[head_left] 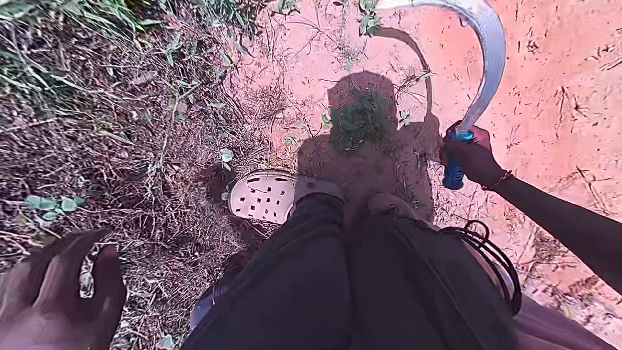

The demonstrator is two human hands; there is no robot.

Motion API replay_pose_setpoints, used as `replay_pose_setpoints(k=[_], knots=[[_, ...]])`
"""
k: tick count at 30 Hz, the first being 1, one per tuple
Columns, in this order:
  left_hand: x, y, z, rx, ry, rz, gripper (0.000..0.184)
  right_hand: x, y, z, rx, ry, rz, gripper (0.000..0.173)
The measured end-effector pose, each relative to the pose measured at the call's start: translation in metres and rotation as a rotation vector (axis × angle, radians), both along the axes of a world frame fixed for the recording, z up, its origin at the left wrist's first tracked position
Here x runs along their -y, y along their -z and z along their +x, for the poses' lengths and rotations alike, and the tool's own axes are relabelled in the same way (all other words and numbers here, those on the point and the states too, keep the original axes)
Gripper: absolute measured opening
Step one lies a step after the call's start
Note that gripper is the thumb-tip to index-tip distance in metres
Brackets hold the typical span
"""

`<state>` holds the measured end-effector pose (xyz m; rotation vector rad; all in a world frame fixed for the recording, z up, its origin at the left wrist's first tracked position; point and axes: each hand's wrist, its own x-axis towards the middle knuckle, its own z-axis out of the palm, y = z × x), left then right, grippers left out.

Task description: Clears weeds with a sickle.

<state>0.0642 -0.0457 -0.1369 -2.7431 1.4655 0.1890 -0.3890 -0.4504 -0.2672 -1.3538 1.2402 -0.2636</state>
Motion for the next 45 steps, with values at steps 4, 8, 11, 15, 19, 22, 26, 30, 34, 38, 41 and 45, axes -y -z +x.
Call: replay_pose_setpoints(k=[4, 8, 11, 15, 19, 22, 26, 30, 34, 38, 41, 45], knots=[[0.202, 0.111, -0.056, -0.369, 0.451, -0.247, 0.037, -0.075, 0.014, -0.063, -0.386, -0.038, 0.357, 0.013], [0.293, 0.183, -0.137, -0.792, 0.311, -0.172, 0.079, -0.122, 0.007, -0.053, -0.49, -0.019, 0.296, 0.007], [0.265, 0.194, -0.131, -0.822, 0.213, -0.126, 0.093, -0.088, 0.015, -0.038, -0.296, 0.116, 0.317, 0.011], [0.219, 0.201, -0.123, -0.638, 0.172, -0.189, 0.084, -0.026, 0.045, 0.005, -0.006, 0.409, 0.156, 0.011], [0.217, 0.198, -0.13, -0.589, 0.119, -0.178, 0.075, -0.06, 0.049, -0.021, -0.173, 0.304, 0.185, 0.008], [0.219, 0.197, -0.126, -0.596, 0.13, -0.176, 0.06, -0.099, 0.03, -0.058, -0.496, -0.012, 0.309, 0.015], [0.214, 0.205, -0.124, -0.59, 0.191, -0.272, 0.051, -0.07, 0.027, -0.051, -0.341, -0.011, 0.275, 0.012], [0.215, 0.202, -0.124, -0.592, 0.185, -0.236, 0.053, 0.006, 0.029, -0.024, 0.1, 0.228, -0.026, 0.015], [0.214, 0.202, -0.126, -0.602, 0.14, -0.299, 0.053, -0.043, 0.048, -0.03, 0.055, 0.427, 0.039, 0.017], [0.215, 0.2, -0.126, -0.613, 0.121, -0.31, 0.049, -0.119, 0.032, -0.069, -0.494, -0.044, 0.193, 0.013], [0.213, 0.2, -0.125, -0.587, 0.144, -0.345, 0.047, -0.098, 0.033, -0.051, -0.318, 0.03, 0.206, 0.012], [0.214, 0.201, -0.126, -0.598, 0.134, -0.377, 0.045, -0.014, 0.03, -0.012, 0.126, 0.28, 0.006, 0.013]])
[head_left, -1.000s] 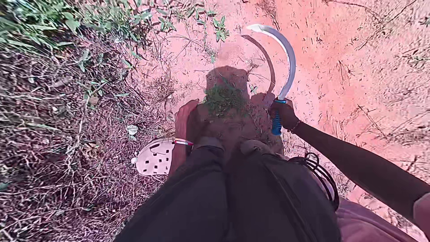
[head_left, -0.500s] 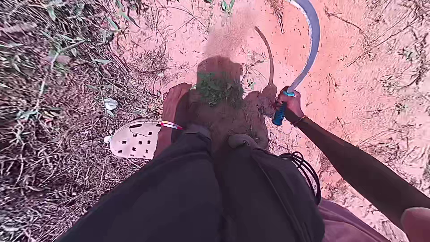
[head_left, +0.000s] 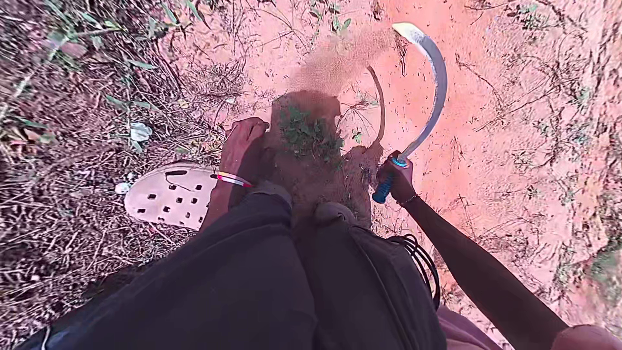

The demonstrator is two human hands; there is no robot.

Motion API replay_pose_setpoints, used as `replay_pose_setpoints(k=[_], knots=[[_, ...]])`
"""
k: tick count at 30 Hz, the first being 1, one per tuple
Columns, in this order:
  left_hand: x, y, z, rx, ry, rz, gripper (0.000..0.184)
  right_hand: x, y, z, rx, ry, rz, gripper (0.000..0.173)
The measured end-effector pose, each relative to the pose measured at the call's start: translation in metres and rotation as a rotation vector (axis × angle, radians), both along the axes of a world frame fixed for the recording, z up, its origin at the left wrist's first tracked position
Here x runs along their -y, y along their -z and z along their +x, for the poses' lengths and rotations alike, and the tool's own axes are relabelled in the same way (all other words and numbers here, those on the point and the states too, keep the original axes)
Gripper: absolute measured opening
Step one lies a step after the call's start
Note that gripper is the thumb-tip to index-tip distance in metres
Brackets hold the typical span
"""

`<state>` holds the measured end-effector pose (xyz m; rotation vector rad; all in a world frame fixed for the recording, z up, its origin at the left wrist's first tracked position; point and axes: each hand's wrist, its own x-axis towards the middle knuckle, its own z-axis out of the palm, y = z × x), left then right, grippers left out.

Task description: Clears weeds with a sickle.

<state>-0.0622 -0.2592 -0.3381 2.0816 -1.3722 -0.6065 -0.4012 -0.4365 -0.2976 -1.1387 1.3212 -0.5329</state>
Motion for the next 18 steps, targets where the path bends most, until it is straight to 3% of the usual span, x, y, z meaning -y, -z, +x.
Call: replay_pose_setpoints(k=[3, 6, 9, 11, 13, 16, 18], knots=[[-0.002, -0.002, 0.0, -0.021, -0.038, -0.001, 0.045, 0.007, 0.012, 0.004, 0.029, 0.123, -0.003, 0.019], [-0.006, -0.005, 0.001, -0.044, -0.076, 0.031, 0.045, -0.046, 0.002, -0.06, -0.398, -0.316, 0.277, 0.01], [-0.005, -0.001, 0.0, -0.024, -0.108, -0.017, 0.036, -0.065, -0.01, -0.064, -0.52, -0.376, 0.363, 0.016], [-0.006, -0.002, 0.002, -0.016, -0.102, -0.035, 0.035, -0.051, -0.022, -0.054, -0.557, -0.416, 0.327, 0.021], [-0.004, 0.0, -0.001, -0.022, -0.099, -0.043, 0.035, -0.018, -0.033, -0.051, -0.469, -0.339, 0.168, 0.017], [-0.006, 0.001, 0.001, -0.005, -0.116, -0.068, 0.032, 0.037, -0.03, -0.022, -0.043, -0.041, -0.107, 0.017], [-0.006, 0.002, 0.0, 0.0, -0.122, -0.094, 0.032, 0.051, -0.025, -0.007, 0.134, 0.082, -0.122, 0.017]])
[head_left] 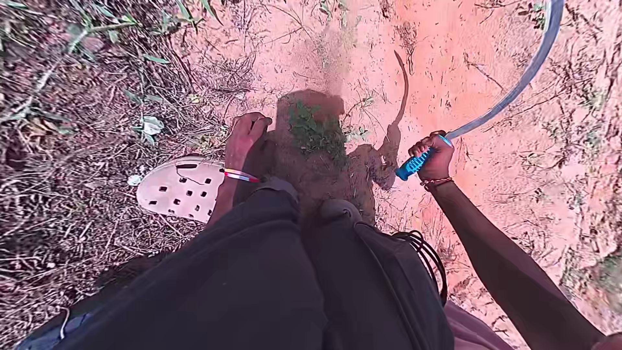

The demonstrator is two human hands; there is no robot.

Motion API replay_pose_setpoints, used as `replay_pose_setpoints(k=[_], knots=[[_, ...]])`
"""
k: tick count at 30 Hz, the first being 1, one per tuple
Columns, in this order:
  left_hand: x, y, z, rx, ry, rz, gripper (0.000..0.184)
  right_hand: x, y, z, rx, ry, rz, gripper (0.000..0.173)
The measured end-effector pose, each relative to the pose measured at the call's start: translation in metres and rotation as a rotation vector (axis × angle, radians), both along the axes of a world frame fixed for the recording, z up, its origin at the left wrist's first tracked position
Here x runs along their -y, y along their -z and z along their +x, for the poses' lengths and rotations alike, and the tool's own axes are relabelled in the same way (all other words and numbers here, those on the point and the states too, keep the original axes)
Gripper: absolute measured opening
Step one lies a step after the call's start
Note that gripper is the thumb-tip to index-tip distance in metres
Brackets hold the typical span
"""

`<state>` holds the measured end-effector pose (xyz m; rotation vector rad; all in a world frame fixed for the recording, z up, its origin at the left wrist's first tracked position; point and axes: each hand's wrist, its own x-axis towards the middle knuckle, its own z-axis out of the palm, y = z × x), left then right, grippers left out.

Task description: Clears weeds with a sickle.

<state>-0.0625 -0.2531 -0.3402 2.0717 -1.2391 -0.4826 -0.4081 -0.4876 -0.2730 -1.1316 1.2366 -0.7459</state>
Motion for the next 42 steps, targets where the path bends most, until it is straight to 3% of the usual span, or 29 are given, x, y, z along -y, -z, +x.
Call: replay_pose_setpoints(k=[2, 4, 6, 8, 11, 15, 17, 19, 20, 21, 23, 24, 25, 26, 28, 30, 32, 33, 35, 38, 40, 42], knots=[[-0.001, 0.0, 0.001, 0.002, -0.012, -0.005, 0.03, -0.029, 0.013, -0.013, -0.167, -0.014, 0.106, 0.017], [-0.003, -0.001, 0.001, 0.005, -0.025, -0.009, 0.03, -0.081, 0.013, -0.065, -0.66, -0.414, 0.288, 0.006], [-0.002, 0.0, 0.001, 0.005, -0.035, -0.004, 0.03, -0.125, 0.018, -0.109, -0.803, -0.556, 0.299, 0.011], [0.0, 0.0, 0.001, 0.004, -0.039, -0.002, 0.028, -0.134, 0.002, -0.107, -0.82, -0.567, 0.32, 0.015], [-0.002, -0.003, 0.002, 0.008, -0.024, -0.001, 0.029, -0.102, -0.022, -0.078, -0.817, -0.535, 0.307, 0.016], [-0.001, -0.004, 0.002, 0.005, -0.048, -0.001, 0.03, -0.038, -0.007, -0.026, -0.207, -0.073, 0.089, 0.016], [-0.001, -0.003, 0.002, 0.004, -0.069, -0.005, 0.029, -0.03, 0.01, 0.014, -0.059, 0.037, 0.132, 0.018], [-0.002, -0.004, 0.001, -0.012, -0.085, -0.005, 0.029, -0.064, 0.021, 0.025, -0.253, -0.065, 0.238, 0.019], [-0.002, -0.005, 0.0, -0.024, -0.092, 0.005, 0.029, -0.09, 0.022, 0.012, -0.428, -0.282, 0.28, 0.012], [-0.003, -0.005, 0.0, -0.035, -0.103, 0.016, 0.029, -0.116, 0.02, -0.006, -0.543, -0.514, 0.249, 0.004], [0.0, -0.004, 0.001, -0.042, -0.121, 0.034, 0.029, -0.156, -0.007, -0.014, -0.617, -0.658, -0.045, 0.013], [0.002, -0.004, 0.0, -0.039, -0.122, 0.036, 0.029, -0.156, -0.06, 0.022, -0.847, -0.643, 0.242, 0.016], [0.003, -0.005, -0.001, -0.034, -0.123, 0.041, 0.03, -0.148, -0.087, 0.048, -0.96, -0.571, 0.468, 0.016], [0.001, -0.006, 0.001, -0.031, -0.119, 0.054, 0.029, -0.145, -0.076, 0.038, -0.881, -0.529, 0.381, 0.009], [0.001, -0.006, 0.001, -0.029, -0.107, 0.044, 0.027, -0.12, -0.024, 0.006, -0.52, -0.355, 0.241, 0.014], [0.004, -0.004, 0.001, -0.03, -0.1, 0.027, 0.028, -0.082, -0.007, 0.019, -0.255, -0.199, 0.192, 0.013], [0.001, -0.004, 0.001, -0.029, -0.118, 0.021, 0.027, -0.068, -0.001, 0.041, -0.153, -0.085, 0.171, 0.016], [-0.001, -0.005, 0.0, -0.038, -0.132, 0.021, 0.028, -0.074, 0.004, 0.04, -0.19, -0.102, 0.182, 0.017], [-0.005, -0.006, 0.001, -0.048, -0.153, 0.027, 0.028, -0.106, 0.011, 0.008, -0.516, -0.323, 0.209, 0.008], [-0.001, -0.004, -0.004, 0.0, -0.094, 0.036, 0.031, -0.143, -0.006, -0.022, -0.958, -0.636, 0.348, 0.024], [0.003, -0.009, -0.006, 0.017, -0.005, 0.061, 0.034, -0.148, -0.031, 0.011, -1.052, -0.646, 0.512, 0.028], [0.0, -0.009, -0.01, 0.011, 0.121, 0.028, 0.039, -0.152, -0.024, 0.011, -1.0, -0.64, 0.512, 0.03]])
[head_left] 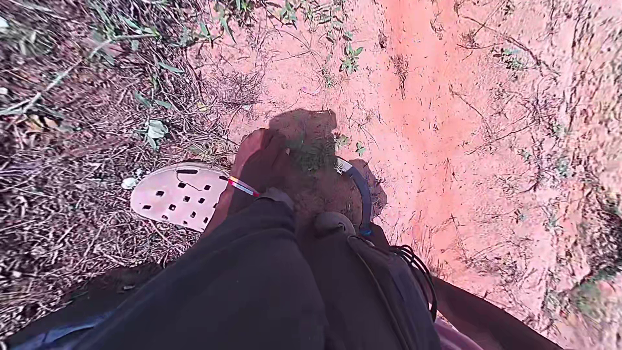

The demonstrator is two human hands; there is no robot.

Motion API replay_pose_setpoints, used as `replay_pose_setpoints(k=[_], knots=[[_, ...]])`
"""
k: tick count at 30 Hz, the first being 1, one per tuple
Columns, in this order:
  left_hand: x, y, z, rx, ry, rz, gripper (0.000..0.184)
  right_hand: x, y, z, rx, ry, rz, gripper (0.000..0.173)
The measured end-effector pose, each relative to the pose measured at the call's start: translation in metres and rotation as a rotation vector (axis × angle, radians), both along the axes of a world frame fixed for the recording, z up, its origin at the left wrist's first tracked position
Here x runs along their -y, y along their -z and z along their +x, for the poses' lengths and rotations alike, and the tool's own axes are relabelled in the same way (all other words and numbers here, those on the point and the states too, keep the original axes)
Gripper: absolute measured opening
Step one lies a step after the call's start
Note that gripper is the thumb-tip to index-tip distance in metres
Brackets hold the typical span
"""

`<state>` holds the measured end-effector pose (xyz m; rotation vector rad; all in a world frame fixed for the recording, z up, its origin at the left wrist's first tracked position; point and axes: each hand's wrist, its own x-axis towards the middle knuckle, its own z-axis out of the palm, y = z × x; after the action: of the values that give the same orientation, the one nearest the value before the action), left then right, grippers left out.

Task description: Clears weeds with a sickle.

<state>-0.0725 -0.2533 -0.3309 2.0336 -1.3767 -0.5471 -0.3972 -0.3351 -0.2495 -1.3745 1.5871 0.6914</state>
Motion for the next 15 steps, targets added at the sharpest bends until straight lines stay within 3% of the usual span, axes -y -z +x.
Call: replay_pose_setpoints(k=[3, 7, 11, 13, 15], knots=[[0.005, 0.004, -0.006, -0.008, 0.176, -0.085, 0.053, 0.008, 0.018, -0.02, 0.239, -0.031, -0.109, 0.019], [0.003, 0.0, -0.009, 0.03, 0.282, -0.007, 0.088, 0.026, 0.026, -0.017, 0.389, 0.087, 0.049, 0.008], [0.019, -0.011, -0.006, 0.093, 0.392, 0.169, 0.092, 0.03, 0.024, -0.013, 0.492, 0.158, 0.318, 0.019], [0.027, -0.013, -0.005, 0.119, 0.404, 0.176, 0.094, 0.032, 0.023, -0.008, 0.5, 0.111, 0.374, 0.021], [0.031, -0.013, -0.002, 0.117, 0.397, 0.16, 0.085, 0.032, 0.023, -0.004, 0.503, 0.116, 0.367, 0.022]])
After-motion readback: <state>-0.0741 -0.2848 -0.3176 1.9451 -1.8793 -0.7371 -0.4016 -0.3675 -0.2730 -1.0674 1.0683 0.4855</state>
